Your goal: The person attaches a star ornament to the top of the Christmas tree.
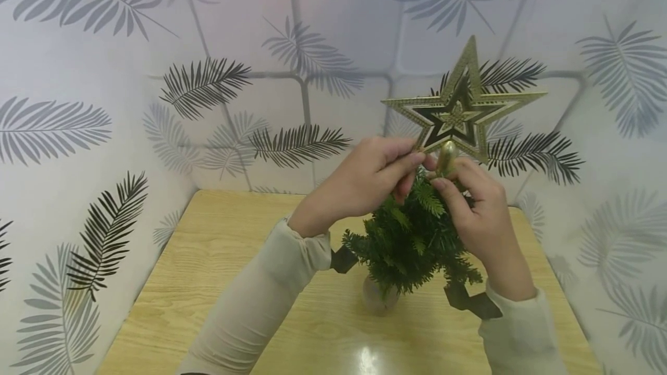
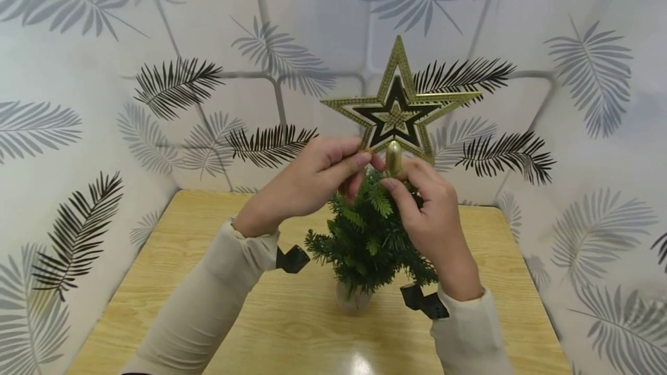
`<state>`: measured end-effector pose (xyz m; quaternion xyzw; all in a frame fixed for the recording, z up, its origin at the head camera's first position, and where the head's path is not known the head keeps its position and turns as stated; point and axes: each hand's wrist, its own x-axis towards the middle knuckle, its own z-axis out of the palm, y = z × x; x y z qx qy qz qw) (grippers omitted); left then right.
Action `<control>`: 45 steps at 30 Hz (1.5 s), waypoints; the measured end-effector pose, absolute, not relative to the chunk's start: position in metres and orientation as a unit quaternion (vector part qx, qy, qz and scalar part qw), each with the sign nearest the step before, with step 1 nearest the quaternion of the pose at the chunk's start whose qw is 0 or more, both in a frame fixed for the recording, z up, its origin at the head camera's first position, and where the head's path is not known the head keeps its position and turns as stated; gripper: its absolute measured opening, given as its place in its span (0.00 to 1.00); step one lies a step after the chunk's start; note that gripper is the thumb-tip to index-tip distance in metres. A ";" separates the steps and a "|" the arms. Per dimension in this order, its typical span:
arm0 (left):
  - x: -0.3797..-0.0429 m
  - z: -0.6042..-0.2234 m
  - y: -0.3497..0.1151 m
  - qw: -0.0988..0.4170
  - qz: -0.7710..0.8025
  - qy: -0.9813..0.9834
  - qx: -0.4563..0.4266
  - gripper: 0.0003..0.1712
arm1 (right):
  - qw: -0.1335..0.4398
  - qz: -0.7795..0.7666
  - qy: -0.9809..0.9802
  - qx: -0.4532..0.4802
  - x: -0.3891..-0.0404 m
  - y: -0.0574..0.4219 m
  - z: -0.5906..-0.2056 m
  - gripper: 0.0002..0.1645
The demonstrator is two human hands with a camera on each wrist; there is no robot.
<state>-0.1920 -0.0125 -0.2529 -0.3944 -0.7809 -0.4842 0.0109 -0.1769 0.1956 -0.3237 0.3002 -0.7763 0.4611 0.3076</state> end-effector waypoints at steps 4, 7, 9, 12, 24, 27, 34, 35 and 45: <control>-0.192 -0.253 -0.012 -0.001 -0.491 -0.777 -0.393 0.15 | 0.300 0.471 -0.774 0.300 -0.177 0.196 -0.323 0.10; -0.192 -0.254 -0.012 -0.008 -0.489 -0.780 -0.390 0.15 | 0.298 0.477 -0.769 0.303 -0.177 0.197 -0.322 0.10; -0.192 -0.254 -0.011 -0.012 -0.485 -0.785 -0.386 0.15 | 0.298 0.476 -0.770 0.303 -0.176 0.197 -0.322 0.10; -0.191 -0.254 -0.011 -0.014 -0.471 -0.795 -0.382 0.15 | 0.298 0.470 -0.774 0.302 -0.175 0.199 -0.323 0.10; -0.193 -0.249 -0.018 -0.029 -0.438 -0.807 -0.395 0.14 | 0.295 0.467 -0.774 0.309 -0.174 0.200 -0.325 0.10; -0.194 -0.247 -0.020 -0.032 -0.430 -0.808 -0.401 0.14 | 0.296 0.465 -0.773 0.314 -0.174 0.200 -0.324 0.11; -0.197 -0.245 -0.021 -0.049 -0.447 -0.792 -0.413 0.14 | 0.294 0.466 -0.773 0.314 -0.171 0.199 -0.322 0.11; -0.197 -0.246 -0.020 -0.049 -0.454 -0.787 -0.415 0.15 | 0.294 0.465 -0.774 0.312 -0.171 0.199 -0.322 0.11; -0.200 -0.254 -0.010 -0.029 -0.514 -0.754 -0.408 0.15 | 0.291 0.469 -0.782 0.288 -0.171 0.205 -0.326 0.07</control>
